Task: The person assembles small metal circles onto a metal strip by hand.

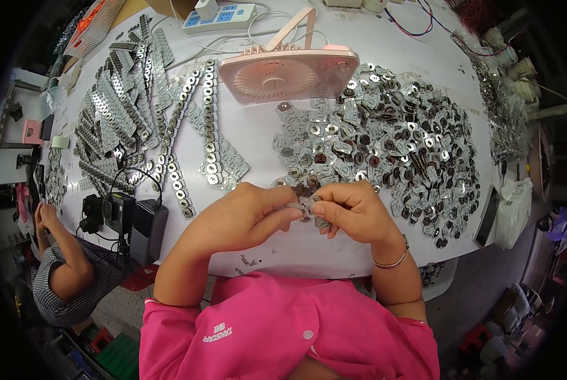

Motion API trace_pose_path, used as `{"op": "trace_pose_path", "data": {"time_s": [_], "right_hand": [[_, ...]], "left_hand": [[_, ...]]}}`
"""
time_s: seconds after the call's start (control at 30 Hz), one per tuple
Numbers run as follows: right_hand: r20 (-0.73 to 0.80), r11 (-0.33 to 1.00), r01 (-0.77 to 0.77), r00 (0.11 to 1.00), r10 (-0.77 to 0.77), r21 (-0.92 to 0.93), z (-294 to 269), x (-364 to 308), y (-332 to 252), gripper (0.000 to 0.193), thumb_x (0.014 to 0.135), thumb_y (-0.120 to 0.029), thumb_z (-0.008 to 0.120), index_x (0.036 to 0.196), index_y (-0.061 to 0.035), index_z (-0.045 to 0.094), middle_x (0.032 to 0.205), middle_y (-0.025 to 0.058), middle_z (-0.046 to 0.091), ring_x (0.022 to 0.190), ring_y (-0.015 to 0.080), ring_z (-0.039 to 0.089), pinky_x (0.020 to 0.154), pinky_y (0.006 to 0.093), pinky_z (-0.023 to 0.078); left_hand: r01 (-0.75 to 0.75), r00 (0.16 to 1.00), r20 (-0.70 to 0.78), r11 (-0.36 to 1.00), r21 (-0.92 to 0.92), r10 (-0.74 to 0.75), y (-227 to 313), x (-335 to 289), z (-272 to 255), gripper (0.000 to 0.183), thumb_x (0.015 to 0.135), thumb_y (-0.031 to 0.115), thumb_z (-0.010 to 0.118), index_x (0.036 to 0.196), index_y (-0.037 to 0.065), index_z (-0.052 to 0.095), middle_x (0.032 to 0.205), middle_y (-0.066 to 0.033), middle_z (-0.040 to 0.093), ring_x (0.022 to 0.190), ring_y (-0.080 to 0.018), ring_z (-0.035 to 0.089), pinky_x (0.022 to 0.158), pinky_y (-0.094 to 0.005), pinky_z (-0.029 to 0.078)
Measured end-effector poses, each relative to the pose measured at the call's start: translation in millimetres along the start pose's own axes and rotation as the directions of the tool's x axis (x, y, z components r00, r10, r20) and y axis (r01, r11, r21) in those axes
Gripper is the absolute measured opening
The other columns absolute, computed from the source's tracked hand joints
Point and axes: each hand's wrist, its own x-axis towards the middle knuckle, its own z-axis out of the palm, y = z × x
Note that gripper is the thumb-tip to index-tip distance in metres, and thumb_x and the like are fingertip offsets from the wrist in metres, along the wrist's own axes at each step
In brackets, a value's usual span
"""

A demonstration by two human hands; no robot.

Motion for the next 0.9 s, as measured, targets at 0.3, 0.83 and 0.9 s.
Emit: {"op": "trace_pose_path", "data": {"time_s": [0.3,0.83,0.9], "right_hand": [[-0.306,0.982,0.074,0.952,-0.018,0.173,18.6,9.2,7.4,0.017,0.097,-0.017,0.057,0.093,-0.0009,0.06,0.065,-0.0014,0.056,0.049,0.0034,0.051,0.043,0.0194,0.041],[-0.468,0.982,0.15,0.88,-0.079,0.117,27.5,9.9,13.3,0.016,0.097,-0.013,0.056,0.089,0.0001,0.057,0.064,-0.0016,0.055,0.05,0.0027,0.052,0.042,0.0192,0.042],[-0.469,0.988,0.144,0.878,-0.098,0.063,26.4,9.8,13.0,0.016,0.097,-0.015,0.057,0.088,-0.0014,0.056,0.064,-0.0025,0.054,0.05,0.0022,0.051,0.041,0.019,0.042]], "left_hand": [[-0.182,0.877,-0.37,0.924,0.337,0.308,-3.6,9.6,22.3,0.011,0.09,0.009,0.062,0.099,0.003,0.061,0.077,-0.0109,0.065,0.064,-0.0246,0.062,0.058,-0.0318,0.05],[-0.11,0.801,-0.378,0.734,0.67,0.464,-10.4,17.3,35.8,0.026,0.077,0.002,0.061,0.102,0.004,0.056,0.076,-0.0082,0.059,0.065,-0.0252,0.06,0.057,-0.0351,0.049],[-0.118,0.811,-0.358,0.728,0.675,0.463,-10.1,17.4,36.9,0.029,0.075,0.001,0.06,0.103,0.004,0.056,0.078,-0.0085,0.06,0.067,-0.0252,0.06,0.059,-0.035,0.05]]}}
